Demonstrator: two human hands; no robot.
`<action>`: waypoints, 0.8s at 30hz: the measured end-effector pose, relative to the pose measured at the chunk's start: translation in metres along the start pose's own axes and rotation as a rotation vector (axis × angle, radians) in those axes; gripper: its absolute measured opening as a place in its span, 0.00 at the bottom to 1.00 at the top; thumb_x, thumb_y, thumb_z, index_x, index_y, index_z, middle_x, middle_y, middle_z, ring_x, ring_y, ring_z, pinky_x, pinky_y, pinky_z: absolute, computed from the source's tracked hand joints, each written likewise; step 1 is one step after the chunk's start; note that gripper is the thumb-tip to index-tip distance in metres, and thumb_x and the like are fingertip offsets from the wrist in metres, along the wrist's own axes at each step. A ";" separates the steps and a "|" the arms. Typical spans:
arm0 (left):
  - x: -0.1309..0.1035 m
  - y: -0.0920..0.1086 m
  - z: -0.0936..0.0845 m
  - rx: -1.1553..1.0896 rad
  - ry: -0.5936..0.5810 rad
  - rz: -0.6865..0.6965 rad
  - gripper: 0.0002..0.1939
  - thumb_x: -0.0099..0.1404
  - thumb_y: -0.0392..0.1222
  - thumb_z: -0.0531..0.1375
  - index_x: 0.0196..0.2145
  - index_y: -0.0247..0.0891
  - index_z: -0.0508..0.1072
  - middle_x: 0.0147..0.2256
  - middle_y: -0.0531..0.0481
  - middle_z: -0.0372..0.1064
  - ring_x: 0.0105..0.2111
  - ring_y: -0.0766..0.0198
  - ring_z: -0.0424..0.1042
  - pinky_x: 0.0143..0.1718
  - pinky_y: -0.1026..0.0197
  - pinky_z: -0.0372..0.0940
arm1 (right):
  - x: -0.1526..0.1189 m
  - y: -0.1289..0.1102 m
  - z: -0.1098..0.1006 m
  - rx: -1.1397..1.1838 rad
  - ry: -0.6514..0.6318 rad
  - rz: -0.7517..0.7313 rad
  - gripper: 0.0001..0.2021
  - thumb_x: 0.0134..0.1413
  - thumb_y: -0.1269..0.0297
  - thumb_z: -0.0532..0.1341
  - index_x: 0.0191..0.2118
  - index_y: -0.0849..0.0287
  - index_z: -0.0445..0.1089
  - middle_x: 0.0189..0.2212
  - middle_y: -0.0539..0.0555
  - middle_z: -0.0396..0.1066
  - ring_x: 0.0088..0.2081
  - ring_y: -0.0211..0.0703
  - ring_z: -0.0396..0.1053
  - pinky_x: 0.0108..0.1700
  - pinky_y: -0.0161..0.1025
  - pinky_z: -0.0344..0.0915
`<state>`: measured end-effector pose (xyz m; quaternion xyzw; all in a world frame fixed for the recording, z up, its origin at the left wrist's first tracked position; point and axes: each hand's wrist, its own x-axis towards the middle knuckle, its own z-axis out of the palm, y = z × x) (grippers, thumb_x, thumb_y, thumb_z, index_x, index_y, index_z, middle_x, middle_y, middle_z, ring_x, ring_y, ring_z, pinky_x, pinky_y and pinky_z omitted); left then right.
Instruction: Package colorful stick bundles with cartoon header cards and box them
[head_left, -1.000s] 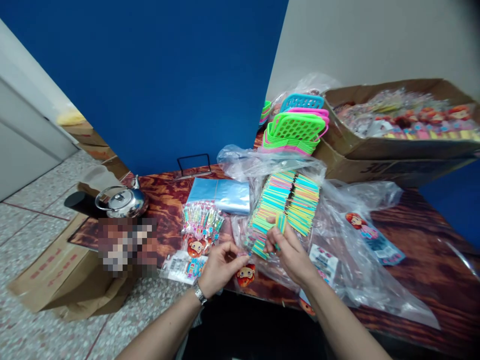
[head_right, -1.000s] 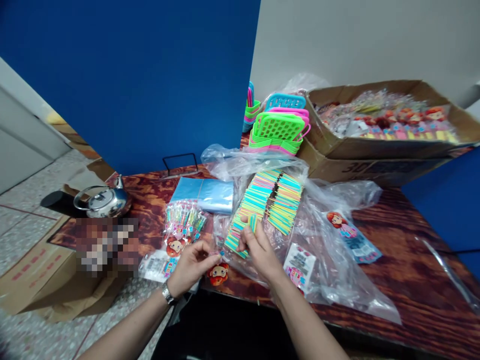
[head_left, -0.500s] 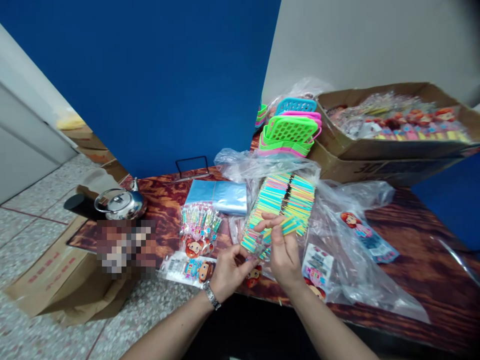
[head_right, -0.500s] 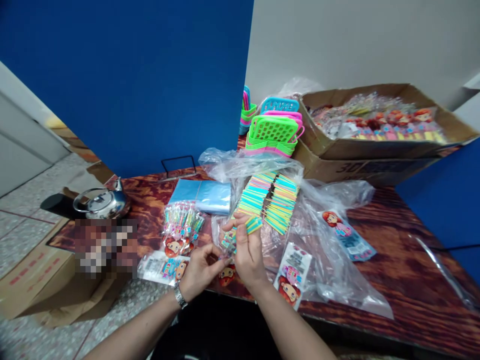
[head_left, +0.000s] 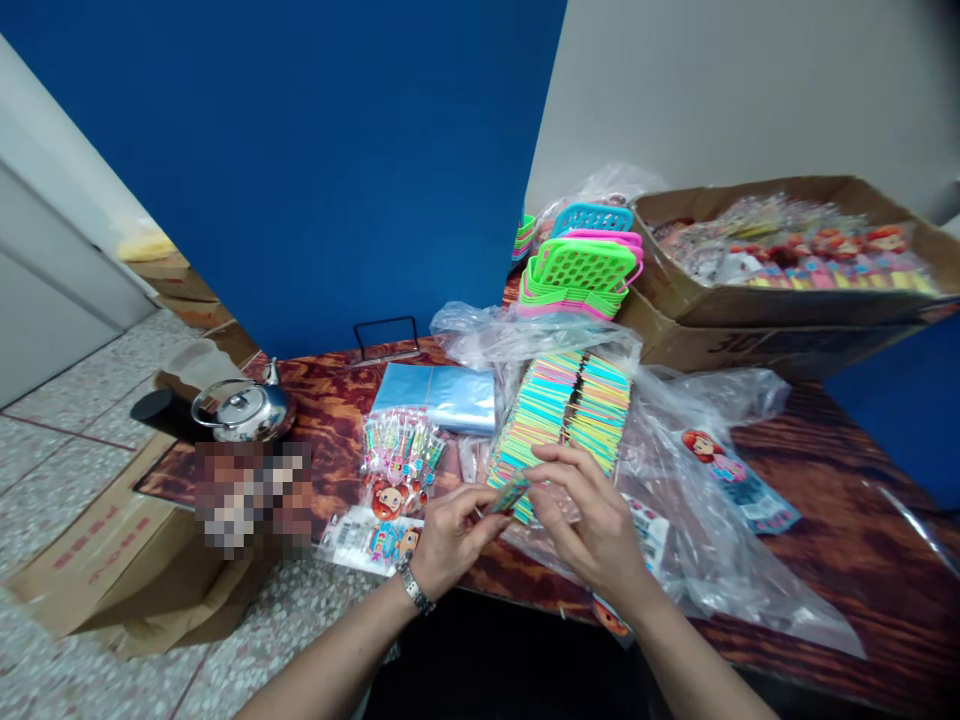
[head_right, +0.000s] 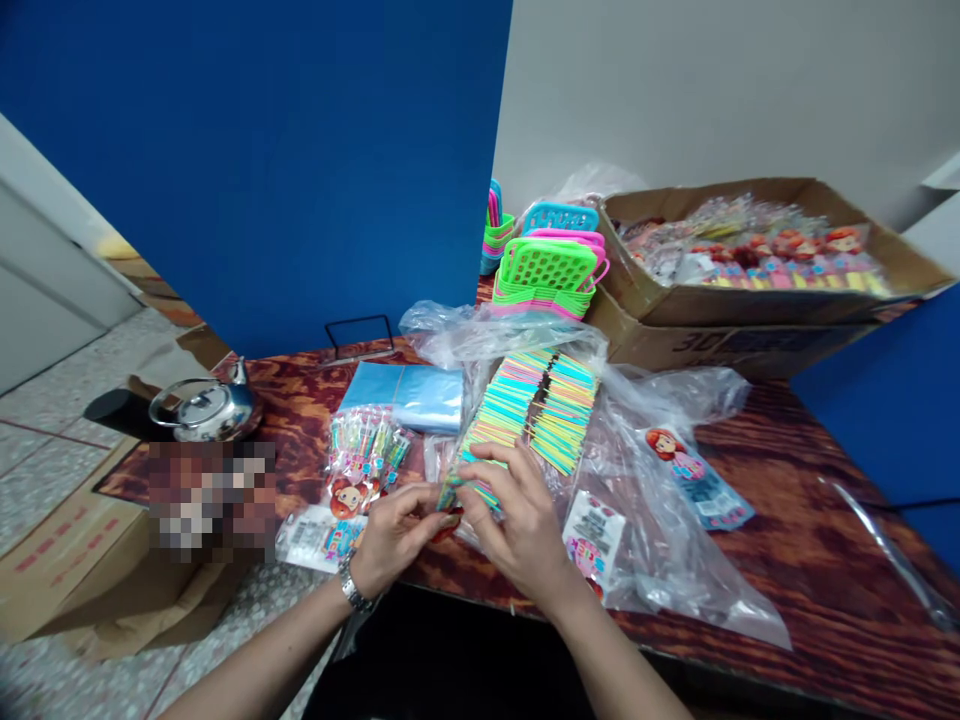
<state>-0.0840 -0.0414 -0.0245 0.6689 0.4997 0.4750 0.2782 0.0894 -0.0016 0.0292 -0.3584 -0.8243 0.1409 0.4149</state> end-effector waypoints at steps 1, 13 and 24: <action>0.000 0.000 0.000 0.000 -0.002 0.009 0.06 0.59 0.38 0.61 0.34 0.35 0.74 0.28 0.48 0.72 0.29 0.65 0.69 0.32 0.66 0.63 | 0.001 0.000 0.001 -0.039 -0.011 -0.029 0.08 0.54 0.69 0.57 0.41 0.56 0.66 0.41 0.56 0.67 0.45 0.44 0.66 0.54 0.51 0.56; 0.000 -0.019 -0.044 0.178 0.049 -0.275 0.11 0.61 0.46 0.57 0.31 0.34 0.71 0.24 0.51 0.68 0.24 0.65 0.67 0.26 0.66 0.61 | -0.008 0.012 -0.013 -0.190 0.012 -0.020 0.15 0.57 0.66 0.55 0.50 0.57 0.62 0.41 0.56 0.71 0.44 0.44 0.68 0.50 0.44 0.63; 0.010 -0.087 -0.093 0.775 0.141 -0.313 0.24 0.57 0.51 0.58 0.47 0.32 0.66 0.42 0.39 0.68 0.43 0.50 0.68 0.44 0.51 0.64 | -0.101 0.139 -0.062 -0.837 -0.419 0.523 0.21 0.56 0.55 0.52 0.52 0.62 0.63 0.42 0.64 0.71 0.40 0.57 0.69 0.40 0.51 0.65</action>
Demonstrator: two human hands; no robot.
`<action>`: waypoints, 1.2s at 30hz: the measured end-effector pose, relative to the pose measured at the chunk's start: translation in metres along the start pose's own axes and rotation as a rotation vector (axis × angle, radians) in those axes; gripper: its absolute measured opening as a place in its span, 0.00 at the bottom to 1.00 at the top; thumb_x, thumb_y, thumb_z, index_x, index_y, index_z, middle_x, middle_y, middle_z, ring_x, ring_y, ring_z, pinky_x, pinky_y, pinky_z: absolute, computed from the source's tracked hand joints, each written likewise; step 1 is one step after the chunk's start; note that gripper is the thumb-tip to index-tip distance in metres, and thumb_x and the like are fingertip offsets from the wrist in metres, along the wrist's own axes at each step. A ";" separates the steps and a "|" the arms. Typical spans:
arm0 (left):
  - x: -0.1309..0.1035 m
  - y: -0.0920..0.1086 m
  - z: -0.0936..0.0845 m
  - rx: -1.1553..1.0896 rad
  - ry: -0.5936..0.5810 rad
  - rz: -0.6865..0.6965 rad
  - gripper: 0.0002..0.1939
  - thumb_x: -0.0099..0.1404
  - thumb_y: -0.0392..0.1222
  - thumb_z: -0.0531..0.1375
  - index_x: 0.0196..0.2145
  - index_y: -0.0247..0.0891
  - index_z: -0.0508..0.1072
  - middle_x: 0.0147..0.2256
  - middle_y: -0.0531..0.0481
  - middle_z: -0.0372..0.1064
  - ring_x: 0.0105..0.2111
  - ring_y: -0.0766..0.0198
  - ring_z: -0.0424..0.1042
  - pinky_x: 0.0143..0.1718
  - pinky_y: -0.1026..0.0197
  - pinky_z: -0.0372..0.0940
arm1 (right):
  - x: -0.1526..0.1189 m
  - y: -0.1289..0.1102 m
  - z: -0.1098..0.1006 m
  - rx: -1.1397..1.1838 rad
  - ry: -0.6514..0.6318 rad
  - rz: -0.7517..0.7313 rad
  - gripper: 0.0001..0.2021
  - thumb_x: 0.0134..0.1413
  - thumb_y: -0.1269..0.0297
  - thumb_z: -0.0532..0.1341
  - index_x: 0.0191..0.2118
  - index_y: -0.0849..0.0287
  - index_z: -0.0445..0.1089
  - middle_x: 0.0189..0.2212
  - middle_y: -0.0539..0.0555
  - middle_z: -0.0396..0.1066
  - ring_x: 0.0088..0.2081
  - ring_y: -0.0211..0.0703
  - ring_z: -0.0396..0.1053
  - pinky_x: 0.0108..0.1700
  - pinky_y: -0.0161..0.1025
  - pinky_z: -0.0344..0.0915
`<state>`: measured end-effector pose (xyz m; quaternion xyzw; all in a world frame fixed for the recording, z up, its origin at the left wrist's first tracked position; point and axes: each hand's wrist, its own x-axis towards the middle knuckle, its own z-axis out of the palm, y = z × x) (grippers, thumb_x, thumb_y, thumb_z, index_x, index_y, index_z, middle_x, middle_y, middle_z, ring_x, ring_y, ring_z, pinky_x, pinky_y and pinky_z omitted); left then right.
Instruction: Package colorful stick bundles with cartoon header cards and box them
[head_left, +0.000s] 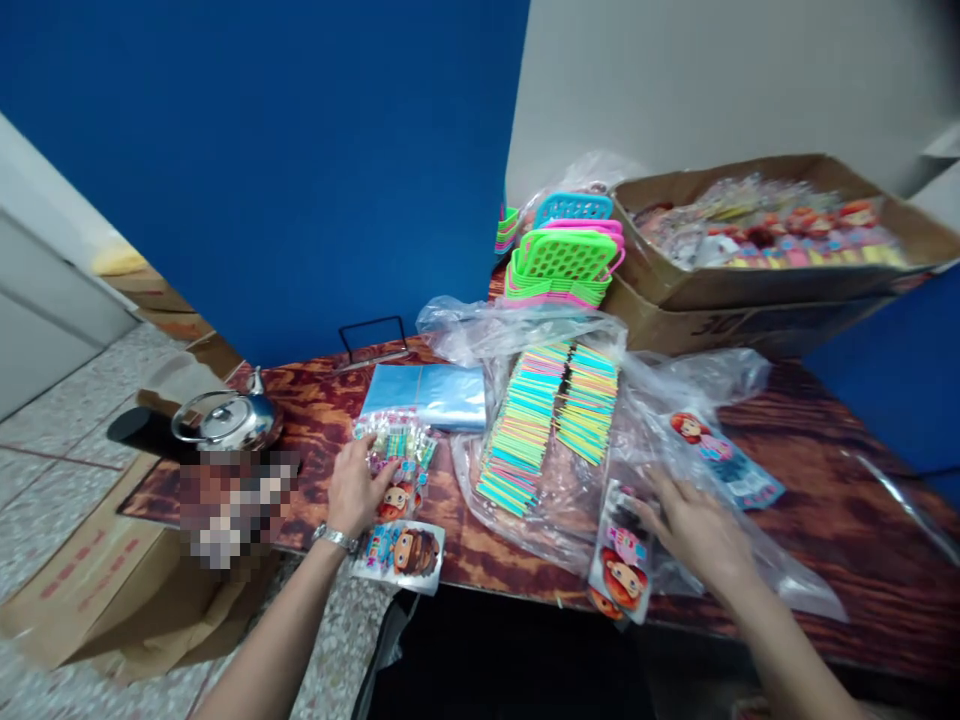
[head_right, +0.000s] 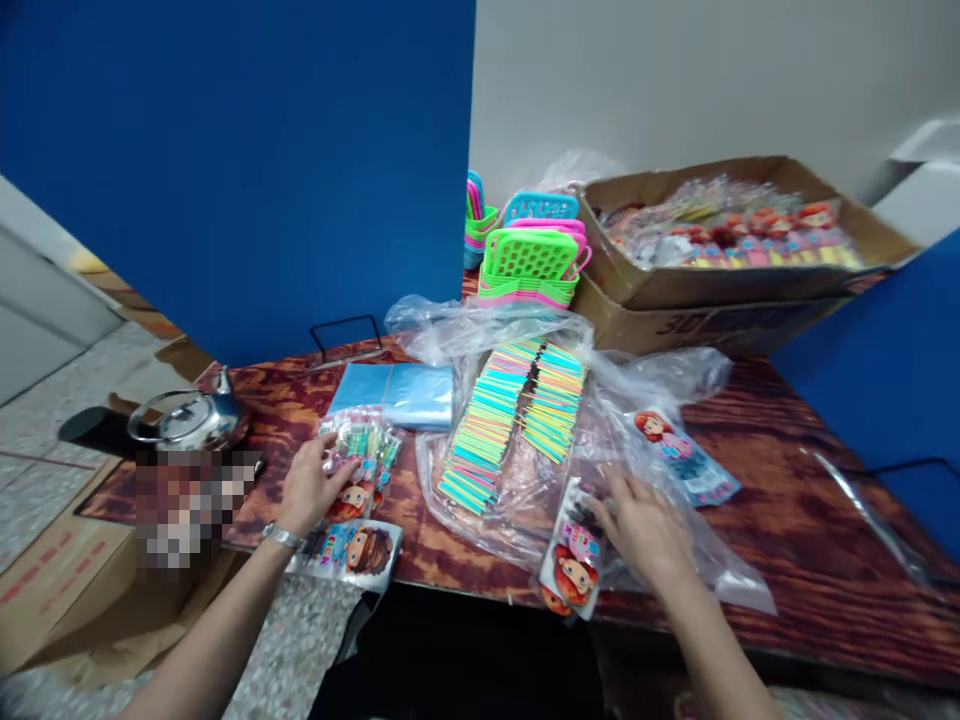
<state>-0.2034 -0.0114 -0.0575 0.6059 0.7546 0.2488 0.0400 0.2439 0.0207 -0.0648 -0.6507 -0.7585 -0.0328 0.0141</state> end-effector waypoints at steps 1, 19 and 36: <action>-0.001 0.000 0.001 0.006 0.018 0.020 0.26 0.58 0.51 0.57 0.49 0.32 0.65 0.44 0.37 0.67 0.45 0.49 0.67 0.46 0.50 0.63 | -0.002 0.006 0.004 -0.015 -0.045 0.023 0.23 0.55 0.55 0.52 0.53 0.62 0.61 0.43 0.64 0.71 0.41 0.58 0.69 0.41 0.51 0.64; -0.003 0.028 -0.009 -0.031 0.230 0.176 0.25 0.61 0.46 0.56 0.53 0.32 0.61 0.54 0.33 0.57 0.56 0.45 0.56 0.55 0.44 0.54 | 0.007 0.011 0.006 0.017 0.047 -0.134 0.11 0.58 0.66 0.51 0.39 0.57 0.70 0.31 0.58 0.75 0.34 0.48 0.71 0.40 0.43 0.61; -0.045 0.174 0.022 -0.754 -0.483 0.316 0.11 0.64 0.40 0.54 0.30 0.36 0.75 0.25 0.50 0.73 0.27 0.64 0.71 0.31 0.64 0.64 | 0.000 -0.087 -0.103 0.476 0.416 -0.523 0.07 0.57 0.63 0.56 0.30 0.57 0.66 0.24 0.51 0.69 0.28 0.39 0.65 0.32 0.36 0.60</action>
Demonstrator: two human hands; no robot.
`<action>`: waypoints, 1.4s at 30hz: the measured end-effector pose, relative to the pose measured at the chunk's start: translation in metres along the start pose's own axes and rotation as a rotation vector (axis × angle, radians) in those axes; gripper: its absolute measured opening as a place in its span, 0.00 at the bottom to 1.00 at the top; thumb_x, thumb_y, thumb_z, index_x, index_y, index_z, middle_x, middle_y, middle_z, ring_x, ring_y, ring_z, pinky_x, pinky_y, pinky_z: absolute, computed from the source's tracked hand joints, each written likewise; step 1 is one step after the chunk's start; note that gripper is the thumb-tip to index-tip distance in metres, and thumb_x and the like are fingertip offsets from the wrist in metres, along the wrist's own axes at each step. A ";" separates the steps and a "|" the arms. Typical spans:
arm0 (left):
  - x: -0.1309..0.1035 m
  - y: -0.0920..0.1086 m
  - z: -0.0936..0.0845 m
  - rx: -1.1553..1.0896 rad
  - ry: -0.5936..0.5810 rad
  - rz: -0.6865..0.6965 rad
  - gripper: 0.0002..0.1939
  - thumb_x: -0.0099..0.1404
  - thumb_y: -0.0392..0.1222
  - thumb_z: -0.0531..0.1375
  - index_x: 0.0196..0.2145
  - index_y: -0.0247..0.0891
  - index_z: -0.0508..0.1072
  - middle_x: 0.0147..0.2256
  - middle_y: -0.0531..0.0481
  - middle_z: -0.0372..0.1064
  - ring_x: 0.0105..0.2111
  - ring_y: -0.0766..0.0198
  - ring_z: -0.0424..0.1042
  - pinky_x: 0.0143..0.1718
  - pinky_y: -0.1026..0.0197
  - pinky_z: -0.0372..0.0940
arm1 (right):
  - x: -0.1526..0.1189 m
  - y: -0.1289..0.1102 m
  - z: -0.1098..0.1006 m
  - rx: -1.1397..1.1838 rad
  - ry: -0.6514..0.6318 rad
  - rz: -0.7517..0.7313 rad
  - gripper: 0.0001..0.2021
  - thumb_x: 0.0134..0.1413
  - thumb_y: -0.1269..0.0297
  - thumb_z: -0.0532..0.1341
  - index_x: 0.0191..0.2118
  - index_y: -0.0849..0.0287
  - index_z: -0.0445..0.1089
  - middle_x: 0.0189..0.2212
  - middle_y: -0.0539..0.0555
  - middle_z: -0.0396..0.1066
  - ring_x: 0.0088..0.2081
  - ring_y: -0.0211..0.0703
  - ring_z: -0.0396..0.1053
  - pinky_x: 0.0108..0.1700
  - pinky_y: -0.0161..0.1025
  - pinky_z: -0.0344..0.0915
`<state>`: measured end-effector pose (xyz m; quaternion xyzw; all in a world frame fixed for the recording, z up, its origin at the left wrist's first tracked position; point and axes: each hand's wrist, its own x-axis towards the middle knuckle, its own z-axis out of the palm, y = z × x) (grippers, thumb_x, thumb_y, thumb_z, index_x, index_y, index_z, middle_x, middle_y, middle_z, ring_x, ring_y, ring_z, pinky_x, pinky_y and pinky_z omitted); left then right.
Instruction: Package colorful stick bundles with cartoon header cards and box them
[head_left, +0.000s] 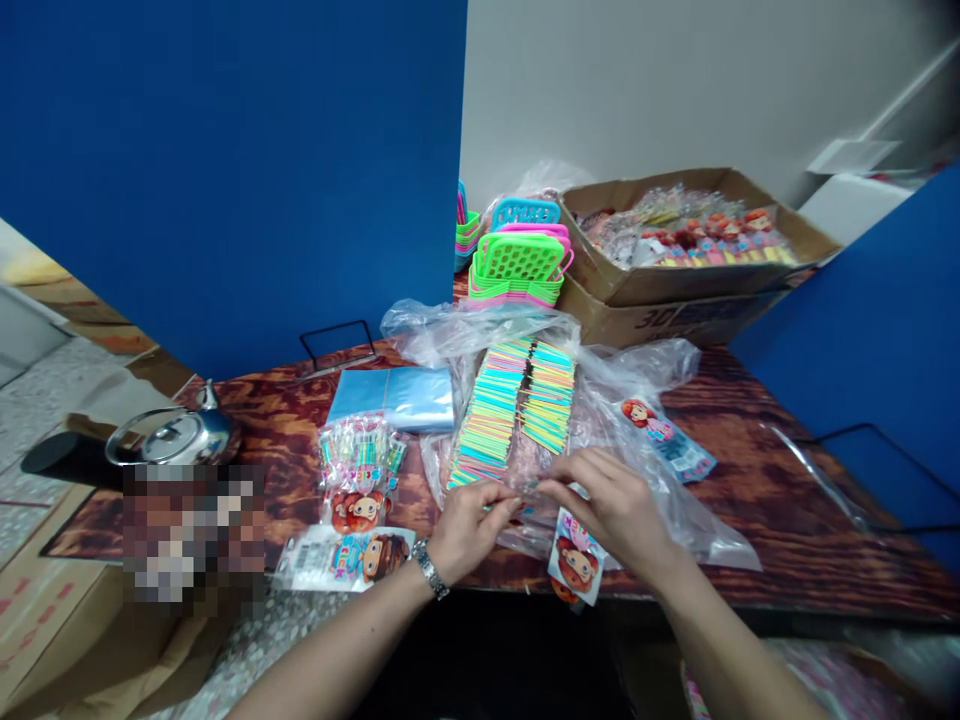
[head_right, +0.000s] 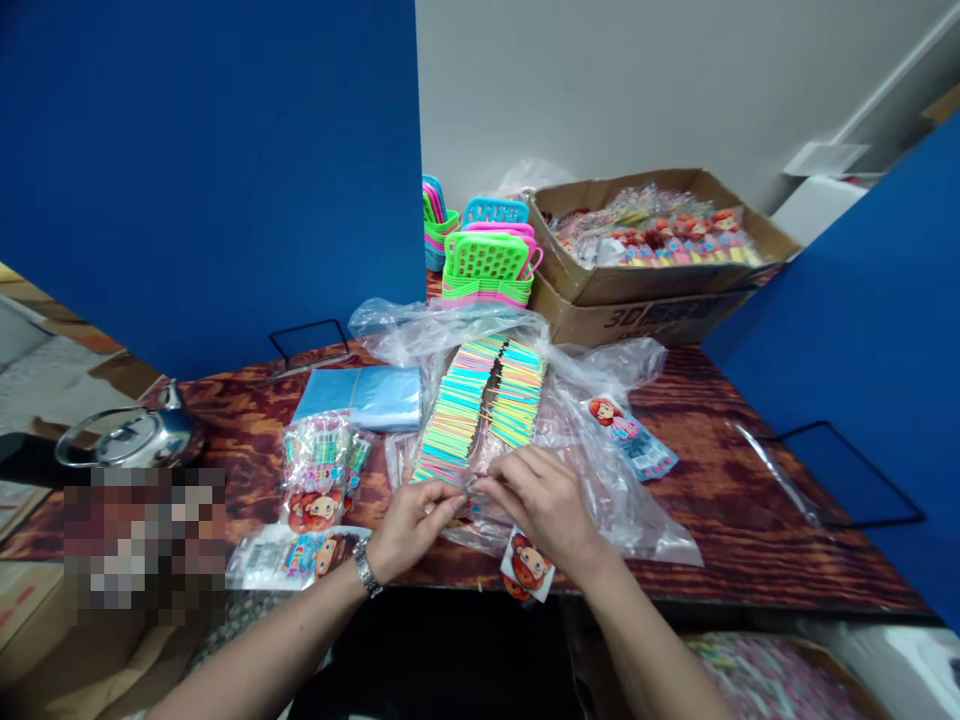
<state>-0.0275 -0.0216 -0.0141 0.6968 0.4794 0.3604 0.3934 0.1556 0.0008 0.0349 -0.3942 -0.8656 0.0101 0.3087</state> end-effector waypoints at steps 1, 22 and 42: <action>-0.003 -0.003 -0.004 -0.005 -0.008 -0.019 0.11 0.63 0.40 0.55 0.29 0.36 0.75 0.25 0.51 0.74 0.26 0.64 0.71 0.30 0.65 0.63 | 0.001 -0.004 0.005 0.028 0.008 -0.007 0.08 0.57 0.63 0.57 0.28 0.57 0.66 0.23 0.51 0.68 0.27 0.38 0.65 0.31 0.36 0.60; -0.075 -0.028 -0.025 -0.152 -0.003 -0.246 0.11 0.54 0.44 0.64 0.23 0.34 0.69 0.23 0.51 0.70 0.24 0.68 0.66 0.25 0.68 0.58 | -0.017 -0.024 0.117 -0.448 -0.315 0.055 0.08 0.54 0.64 0.58 0.39 0.60 0.68 0.32 0.57 0.69 0.35 0.50 0.64 0.33 0.43 0.60; -0.069 -0.027 -0.024 -0.236 -0.002 -0.278 0.11 0.54 0.43 0.64 0.24 0.33 0.68 0.22 0.53 0.68 0.23 0.70 0.63 0.25 0.68 0.57 | 0.014 0.005 0.125 -0.566 -0.404 -0.015 0.10 0.57 0.75 0.49 0.41 0.63 0.65 0.32 0.57 0.66 0.35 0.48 0.60 0.36 0.43 0.50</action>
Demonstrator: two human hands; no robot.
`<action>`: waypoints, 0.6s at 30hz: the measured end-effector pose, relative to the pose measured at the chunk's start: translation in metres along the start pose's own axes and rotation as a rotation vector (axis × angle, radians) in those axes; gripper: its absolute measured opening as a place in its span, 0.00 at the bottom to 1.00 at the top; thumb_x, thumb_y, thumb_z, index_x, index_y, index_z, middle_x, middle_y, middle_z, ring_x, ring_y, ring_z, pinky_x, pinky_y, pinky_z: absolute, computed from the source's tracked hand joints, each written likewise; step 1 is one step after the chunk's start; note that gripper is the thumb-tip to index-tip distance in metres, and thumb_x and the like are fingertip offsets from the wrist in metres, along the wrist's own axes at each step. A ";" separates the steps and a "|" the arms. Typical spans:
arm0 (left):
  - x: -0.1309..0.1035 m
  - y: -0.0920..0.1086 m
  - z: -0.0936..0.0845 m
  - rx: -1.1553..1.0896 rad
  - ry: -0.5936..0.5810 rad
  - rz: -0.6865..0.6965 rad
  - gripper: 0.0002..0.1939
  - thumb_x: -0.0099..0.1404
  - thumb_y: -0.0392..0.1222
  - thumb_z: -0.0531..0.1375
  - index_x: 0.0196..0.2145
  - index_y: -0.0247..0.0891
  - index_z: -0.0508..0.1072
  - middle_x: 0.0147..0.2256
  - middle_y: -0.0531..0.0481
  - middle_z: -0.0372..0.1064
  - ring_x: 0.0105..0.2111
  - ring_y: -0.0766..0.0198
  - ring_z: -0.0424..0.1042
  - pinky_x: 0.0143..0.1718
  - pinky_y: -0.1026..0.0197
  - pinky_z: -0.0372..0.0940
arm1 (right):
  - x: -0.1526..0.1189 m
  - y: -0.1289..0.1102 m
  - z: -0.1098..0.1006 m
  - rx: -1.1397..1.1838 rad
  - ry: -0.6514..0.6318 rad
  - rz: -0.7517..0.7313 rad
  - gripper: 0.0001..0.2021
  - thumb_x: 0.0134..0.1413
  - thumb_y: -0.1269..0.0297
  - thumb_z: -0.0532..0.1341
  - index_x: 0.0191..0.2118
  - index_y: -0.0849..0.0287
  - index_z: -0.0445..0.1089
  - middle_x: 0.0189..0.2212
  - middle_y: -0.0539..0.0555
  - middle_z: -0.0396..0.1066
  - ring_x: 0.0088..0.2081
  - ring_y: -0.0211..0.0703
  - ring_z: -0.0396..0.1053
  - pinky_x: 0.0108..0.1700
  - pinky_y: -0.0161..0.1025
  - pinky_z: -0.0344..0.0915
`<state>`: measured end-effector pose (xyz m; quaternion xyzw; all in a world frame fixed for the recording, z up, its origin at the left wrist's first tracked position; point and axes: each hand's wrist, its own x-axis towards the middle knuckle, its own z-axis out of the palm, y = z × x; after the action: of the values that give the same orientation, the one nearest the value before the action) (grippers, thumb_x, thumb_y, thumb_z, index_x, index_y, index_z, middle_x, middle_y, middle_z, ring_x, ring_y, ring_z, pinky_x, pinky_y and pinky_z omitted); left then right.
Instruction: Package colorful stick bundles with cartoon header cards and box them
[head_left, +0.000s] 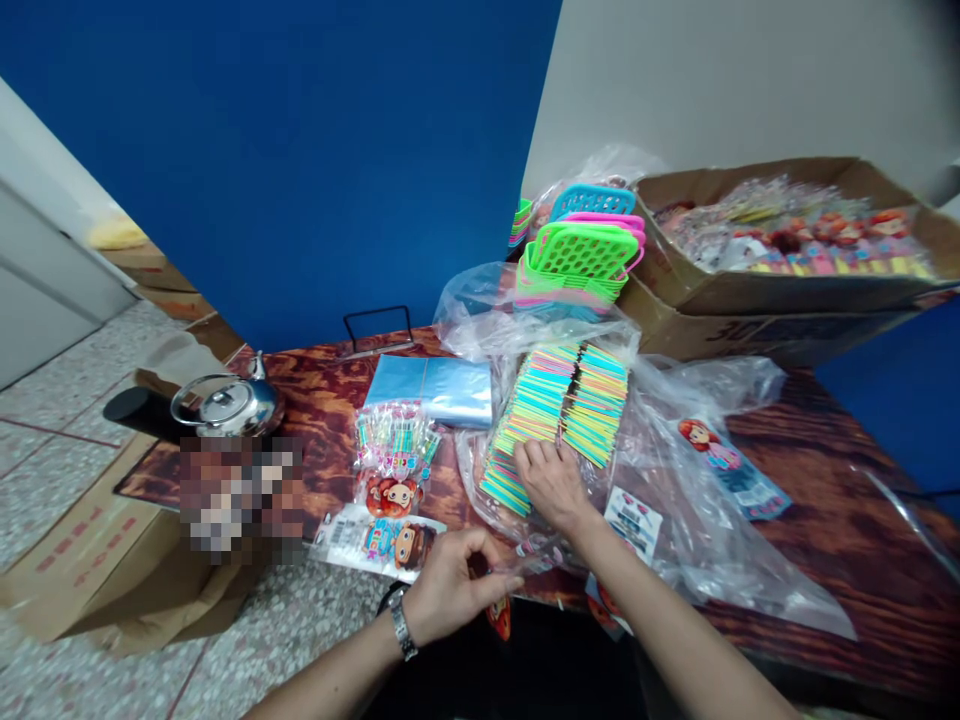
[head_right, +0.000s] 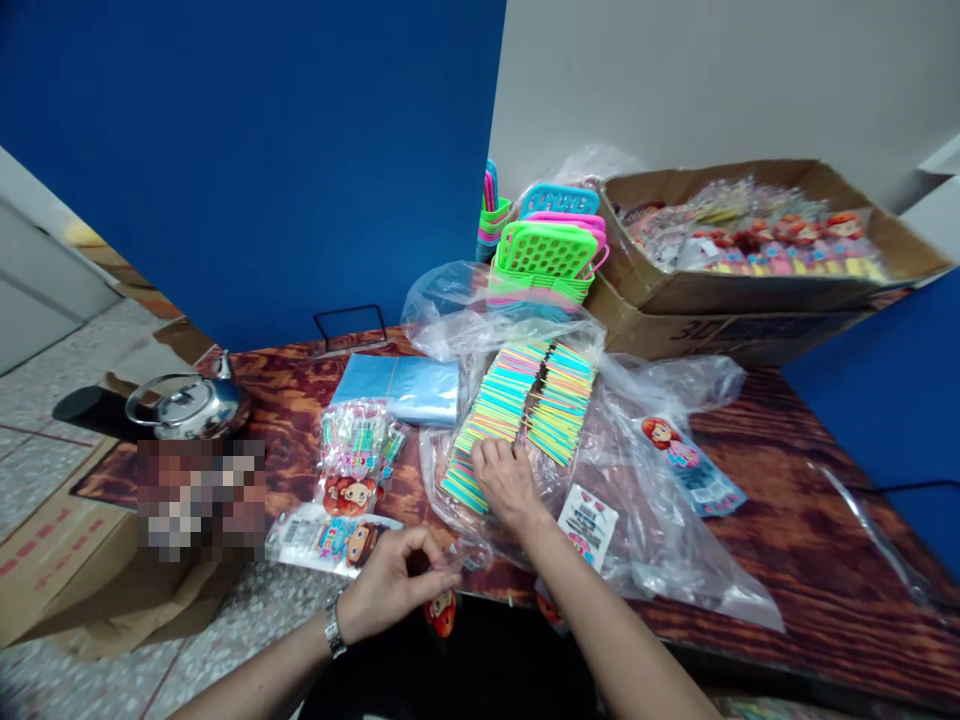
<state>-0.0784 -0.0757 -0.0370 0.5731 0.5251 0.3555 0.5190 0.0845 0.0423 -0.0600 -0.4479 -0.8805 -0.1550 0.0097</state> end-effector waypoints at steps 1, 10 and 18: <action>0.000 0.000 0.000 -0.005 0.000 0.001 0.11 0.54 0.43 0.64 0.24 0.33 0.68 0.22 0.53 0.68 0.22 0.70 0.63 0.25 0.68 0.57 | 0.001 0.000 0.000 0.010 -0.007 0.006 0.10 0.57 0.75 0.49 0.40 0.62 0.65 0.31 0.57 0.66 0.35 0.48 0.60 0.36 0.43 0.50; 0.002 0.005 -0.003 -0.096 0.020 -0.045 0.12 0.53 0.44 0.64 0.23 0.34 0.66 0.22 0.52 0.67 0.21 0.69 0.63 0.23 0.68 0.57 | 0.011 0.005 -0.008 0.195 -0.091 0.101 0.08 0.55 0.77 0.49 0.34 0.61 0.63 0.33 0.60 0.68 0.37 0.48 0.64 0.35 0.41 0.53; 0.008 -0.002 -0.008 -0.201 0.035 -0.049 0.13 0.54 0.45 0.63 0.25 0.34 0.65 0.24 0.50 0.70 0.23 0.68 0.66 0.26 0.66 0.60 | -0.002 0.012 -0.019 0.886 -0.195 0.172 0.11 0.64 0.63 0.40 0.35 0.56 0.56 0.25 0.48 0.69 0.24 0.35 0.67 0.27 0.32 0.59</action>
<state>-0.0852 -0.0664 -0.0378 0.4991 0.5095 0.4035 0.5732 0.0923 0.0420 -0.0391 -0.4844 -0.8183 0.2806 0.1304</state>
